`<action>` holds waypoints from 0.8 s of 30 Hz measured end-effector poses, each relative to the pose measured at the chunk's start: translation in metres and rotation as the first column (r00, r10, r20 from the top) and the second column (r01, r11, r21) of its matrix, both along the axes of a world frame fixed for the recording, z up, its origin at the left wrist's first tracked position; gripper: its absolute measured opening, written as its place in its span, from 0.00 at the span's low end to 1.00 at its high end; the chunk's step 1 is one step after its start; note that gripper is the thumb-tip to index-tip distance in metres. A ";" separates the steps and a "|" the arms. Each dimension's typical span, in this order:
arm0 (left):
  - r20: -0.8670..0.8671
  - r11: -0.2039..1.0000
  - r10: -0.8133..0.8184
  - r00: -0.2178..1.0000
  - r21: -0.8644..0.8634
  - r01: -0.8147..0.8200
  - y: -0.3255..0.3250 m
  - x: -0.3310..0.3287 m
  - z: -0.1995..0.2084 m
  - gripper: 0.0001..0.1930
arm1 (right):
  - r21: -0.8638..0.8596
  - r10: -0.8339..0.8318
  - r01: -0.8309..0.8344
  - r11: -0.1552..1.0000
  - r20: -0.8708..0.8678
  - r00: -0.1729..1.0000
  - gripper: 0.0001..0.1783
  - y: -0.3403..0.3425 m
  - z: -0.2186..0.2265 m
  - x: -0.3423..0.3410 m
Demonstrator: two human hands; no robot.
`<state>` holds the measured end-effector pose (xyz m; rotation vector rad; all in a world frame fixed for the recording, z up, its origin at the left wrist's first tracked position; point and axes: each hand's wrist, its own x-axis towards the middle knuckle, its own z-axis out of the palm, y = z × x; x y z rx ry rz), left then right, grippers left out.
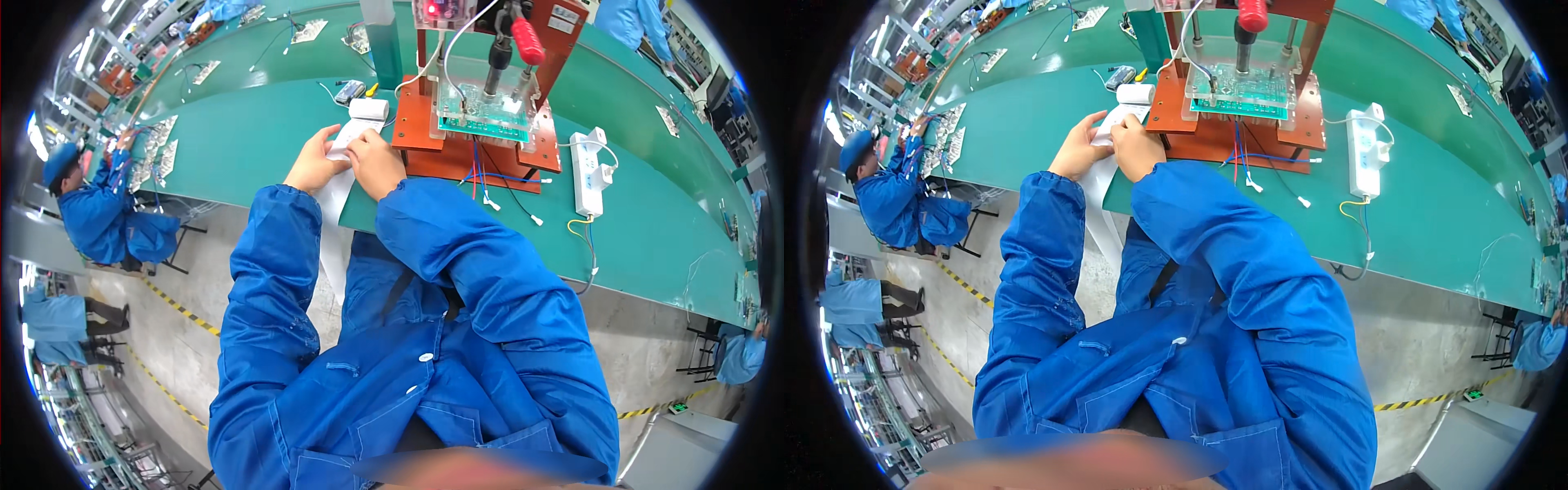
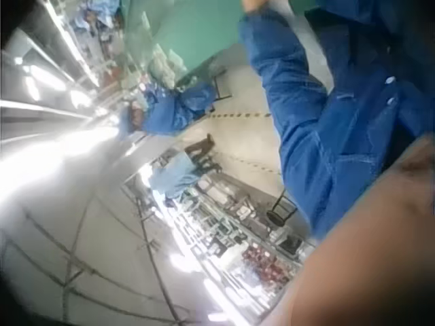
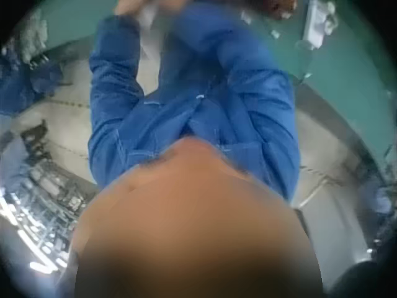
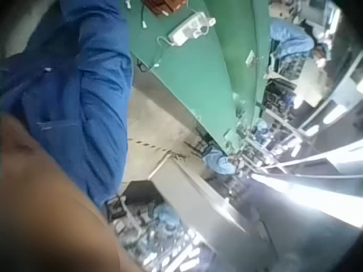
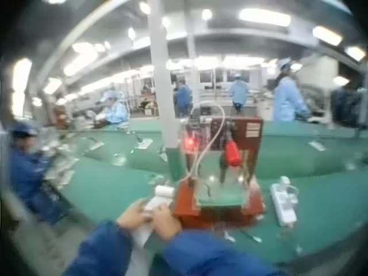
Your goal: Manually assemble and test printed circuit boards using a specialized fixture and hand tools.
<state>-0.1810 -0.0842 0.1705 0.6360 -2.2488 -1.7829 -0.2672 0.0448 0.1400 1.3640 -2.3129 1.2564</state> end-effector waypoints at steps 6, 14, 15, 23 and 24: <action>0.014 0.989 0.025 1.000 -0.149 -0.023 0.000 -0.004 -0.004 0.41 | -0.142 0.065 -0.039 0.989 0.183 0.981 0.07 -0.004 -0.004 -0.006; 0.009 0.973 0.043 0.999 -0.226 -0.040 -0.008 -0.002 -0.012 0.39 | 0.006 0.005 -0.006 1.000 0.047 0.999 0.04 0.004 0.001 0.004; 0.015 0.934 0.076 0.997 -0.351 -0.066 -0.010 0.000 -0.017 0.38 | 0.014 0.011 -0.012 1.000 0.043 0.999 0.04 0.009 0.000 0.007; -0.241 0.792 0.132 0.961 -0.558 -0.249 0.083 0.056 0.016 0.21 | -0.332 0.095 -0.120 0.936 -0.090 0.991 0.08 0.181 0.094 0.034; -0.234 0.870 0.056 0.971 -0.466 -0.162 0.094 0.058 0.013 0.18 | -0.385 -0.017 -0.115 0.916 -0.322 0.947 0.09 0.197 0.120 0.020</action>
